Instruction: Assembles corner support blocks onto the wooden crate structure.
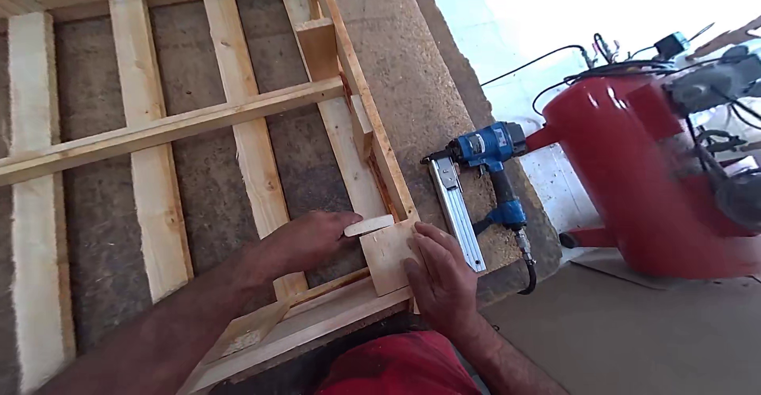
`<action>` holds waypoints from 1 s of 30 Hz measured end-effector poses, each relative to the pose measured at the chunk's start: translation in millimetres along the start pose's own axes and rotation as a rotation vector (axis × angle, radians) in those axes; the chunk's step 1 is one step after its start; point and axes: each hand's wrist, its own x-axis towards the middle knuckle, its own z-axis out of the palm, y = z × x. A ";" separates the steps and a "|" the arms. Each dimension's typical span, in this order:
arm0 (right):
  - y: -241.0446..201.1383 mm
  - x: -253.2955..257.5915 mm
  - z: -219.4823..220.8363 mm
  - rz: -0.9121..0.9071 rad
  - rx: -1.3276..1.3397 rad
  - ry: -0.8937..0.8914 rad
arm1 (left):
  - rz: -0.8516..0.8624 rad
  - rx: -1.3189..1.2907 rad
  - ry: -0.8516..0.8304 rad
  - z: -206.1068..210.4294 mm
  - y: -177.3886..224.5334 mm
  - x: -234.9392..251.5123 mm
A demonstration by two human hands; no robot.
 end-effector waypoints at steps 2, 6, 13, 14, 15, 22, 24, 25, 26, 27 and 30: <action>3.2 0.2 5.3 -0.025 -0.036 0.029 | 0.027 -0.002 -0.069 -1.8 1.8 7.2; 6.8 2.2 7.1 -0.023 0.000 0.051 | 0.272 0.032 0.039 9.5 -16.0 15.1; 6.0 4.8 2.8 0.008 0.054 -0.028 | 0.325 -0.025 0.036 16.3 -17.6 31.8; 4.9 6.5 -0.2 0.033 0.077 -0.063 | 0.318 -0.050 0.033 19.0 -19.4 32.9; 3.8 10.5 -6.5 0.084 0.108 -0.112 | 0.318 -0.096 0.046 23.7 -22.1 34.3; 126.0 107.5 -86.9 0.750 -0.268 -0.020 | 0.317 -0.559 0.189 80.0 -34.4 55.0; 196.1 122.0 -94.0 0.996 -0.366 -0.151 | 0.348 -0.582 0.195 85.8 -37.2 59.0; 227.8 124.6 -95.2 1.053 -0.386 -0.242 | 0.365 -0.586 0.194 88.6 -39.7 60.5; 253.2 126.7 -96.0 1.087 -0.376 -0.334 | 0.377 -0.582 0.186 91.5 -42.2 61.3; 270.7 129.7 -97.3 1.105 -0.314 -0.398 | 0.387 -0.563 0.183 93.2 -44.5 62.0; 291.1 139.6 -97.5 1.165 0.022 -0.423 | 0.435 -0.491 0.185 94.4 -49.2 63.8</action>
